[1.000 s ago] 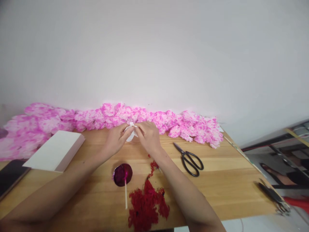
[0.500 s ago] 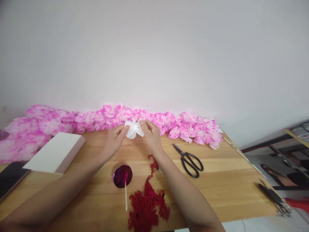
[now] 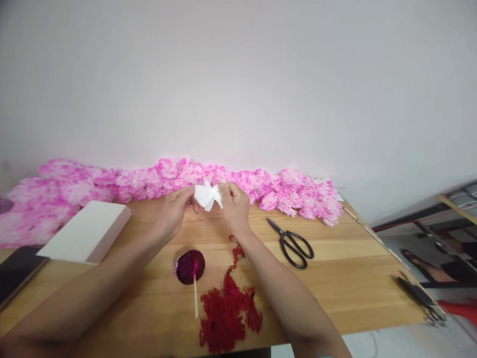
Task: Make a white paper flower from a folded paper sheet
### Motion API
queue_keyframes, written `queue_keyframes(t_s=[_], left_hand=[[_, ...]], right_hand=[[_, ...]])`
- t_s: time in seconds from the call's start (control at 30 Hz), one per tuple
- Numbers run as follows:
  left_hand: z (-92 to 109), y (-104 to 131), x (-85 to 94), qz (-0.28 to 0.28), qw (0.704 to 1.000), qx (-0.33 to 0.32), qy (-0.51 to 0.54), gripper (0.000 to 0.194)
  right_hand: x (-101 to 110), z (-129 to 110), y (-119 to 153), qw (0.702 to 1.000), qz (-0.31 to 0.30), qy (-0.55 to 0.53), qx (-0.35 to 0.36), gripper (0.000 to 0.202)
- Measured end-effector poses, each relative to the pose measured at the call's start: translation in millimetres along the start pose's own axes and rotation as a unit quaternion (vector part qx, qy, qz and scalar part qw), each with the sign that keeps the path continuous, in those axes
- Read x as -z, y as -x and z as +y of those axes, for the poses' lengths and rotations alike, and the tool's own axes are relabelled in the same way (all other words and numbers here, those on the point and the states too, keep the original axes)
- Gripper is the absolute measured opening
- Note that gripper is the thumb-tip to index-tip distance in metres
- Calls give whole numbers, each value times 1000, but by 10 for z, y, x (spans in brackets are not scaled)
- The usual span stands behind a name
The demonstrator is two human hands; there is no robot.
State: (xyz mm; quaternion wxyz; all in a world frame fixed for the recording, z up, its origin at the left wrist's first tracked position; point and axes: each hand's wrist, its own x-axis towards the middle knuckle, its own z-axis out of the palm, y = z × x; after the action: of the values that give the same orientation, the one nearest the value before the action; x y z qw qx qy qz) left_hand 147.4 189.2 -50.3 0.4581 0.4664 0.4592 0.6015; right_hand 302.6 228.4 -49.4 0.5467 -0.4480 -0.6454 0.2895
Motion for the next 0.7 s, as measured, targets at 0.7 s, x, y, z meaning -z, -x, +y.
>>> queue_keyframes(t_s=[0.7], left_hand=[[2, 113, -48, -32, 961, -93, -257, 36]], right_hand=[[-1, -84, 14, 991, -42, -114, -62, 48]])
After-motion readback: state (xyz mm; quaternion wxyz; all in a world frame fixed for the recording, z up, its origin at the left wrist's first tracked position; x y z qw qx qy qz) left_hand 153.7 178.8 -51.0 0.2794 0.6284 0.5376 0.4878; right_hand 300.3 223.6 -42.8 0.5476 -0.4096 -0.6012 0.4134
